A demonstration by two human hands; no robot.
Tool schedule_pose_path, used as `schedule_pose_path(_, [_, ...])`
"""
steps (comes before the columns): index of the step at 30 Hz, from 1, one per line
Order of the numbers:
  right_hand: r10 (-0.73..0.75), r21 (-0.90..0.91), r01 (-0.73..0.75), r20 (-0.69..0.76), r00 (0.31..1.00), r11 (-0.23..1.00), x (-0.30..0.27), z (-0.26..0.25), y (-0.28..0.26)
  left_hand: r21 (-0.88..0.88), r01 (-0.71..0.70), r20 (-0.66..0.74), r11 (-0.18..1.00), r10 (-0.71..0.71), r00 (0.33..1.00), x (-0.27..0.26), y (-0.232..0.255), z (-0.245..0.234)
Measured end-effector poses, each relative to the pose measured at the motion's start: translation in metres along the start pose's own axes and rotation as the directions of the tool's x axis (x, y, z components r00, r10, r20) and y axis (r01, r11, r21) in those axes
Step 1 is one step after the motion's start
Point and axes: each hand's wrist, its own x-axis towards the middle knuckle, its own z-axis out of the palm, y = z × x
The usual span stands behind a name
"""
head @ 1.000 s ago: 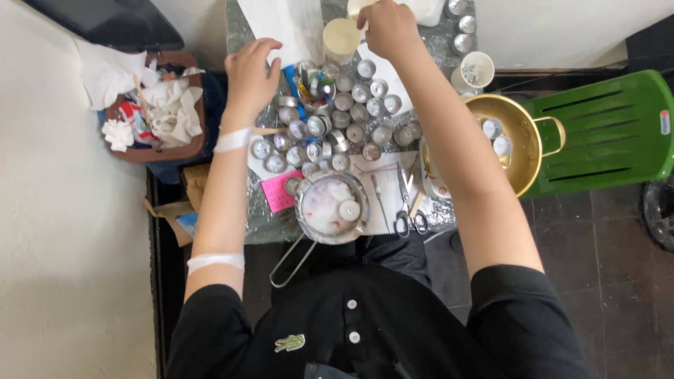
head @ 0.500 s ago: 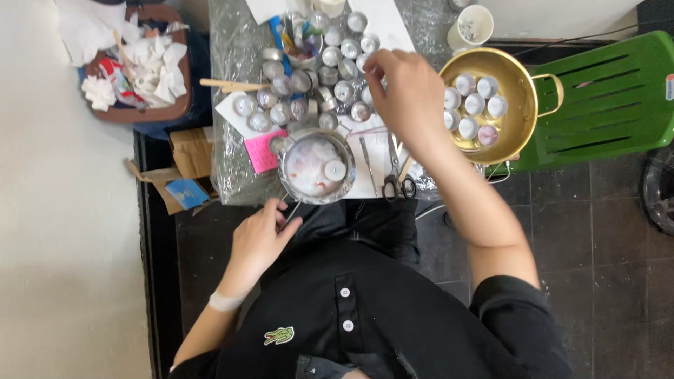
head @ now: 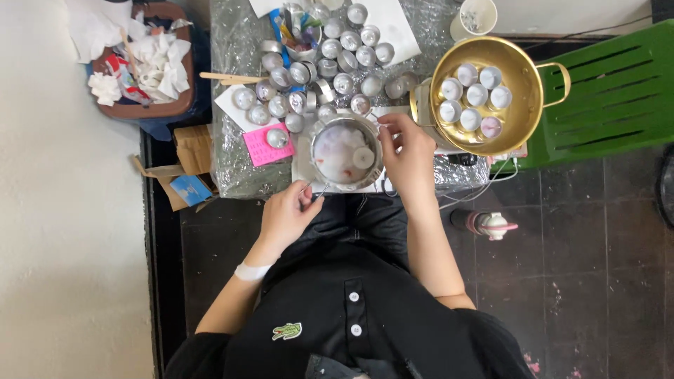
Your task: The person handles small metal tins and white wicks at a workbench. They pick up tins, insert wicks, and place the tins into a gold pot on a hot plate. The person also uses a paper towel to wipe the tins and a pair of scissors to trim the wicks.
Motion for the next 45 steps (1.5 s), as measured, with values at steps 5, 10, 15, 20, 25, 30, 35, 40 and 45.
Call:
schedule_pose_path(5, [0.01,0.077,-0.014,0.061,0.998,0.997,0.003,-0.004,0.004,0.095,-0.034,-0.029,0.995,0.037,0.999,0.007,-0.01,0.001])
schedule_pose_path(10, [-0.124,0.063,0.123,0.022,0.992,0.99,0.005,0.007,0.0,0.132,0.0,0.053,0.991,-0.007,0.999,0.011,-0.011,-0.017])
schedule_pose_path(15, [-0.104,0.146,0.102,0.009,0.995,0.984,0.001,0.007,-0.001,0.133,-0.026,0.093,0.991,0.014,0.996,0.009,-0.007,-0.029])
schedule_pose_path(20, [-0.215,-0.103,0.217,0.027,0.976,0.971,-0.011,0.026,0.004,0.126,-0.099,0.0,0.987,0.1,0.995,0.005,-0.003,-0.032])
schedule_pose_path(25, [-0.585,-0.204,0.578,0.032,0.81,0.79,-0.015,0.04,0.008,0.257,-0.176,-0.08,0.95,0.202,0.976,0.003,0.011,-0.032])
schedule_pose_path(30, [-0.457,-0.218,0.458,0.06,0.888,0.862,-0.017,0.033,0.02,0.363,-0.251,-0.181,0.897,0.332,0.926,0.001,0.036,-0.037])
schedule_pose_path(35, [-0.361,0.071,0.355,0.108,0.926,0.932,-0.02,0.027,0.031,0.281,-0.279,-0.166,0.918,0.333,0.928,0.007,0.04,-0.031])
schedule_pose_path(40, [-0.366,-0.082,0.368,0.038,0.93,0.926,-0.027,0.023,0.042,0.259,-0.283,-0.12,0.924,0.321,0.939,0.012,0.041,-0.019])
schedule_pose_path(45, [-0.44,-0.087,0.436,-0.038,0.897,0.896,-0.033,0.015,0.04,0.264,-0.285,-0.132,0.921,0.327,0.936,0.016,0.044,-0.013])
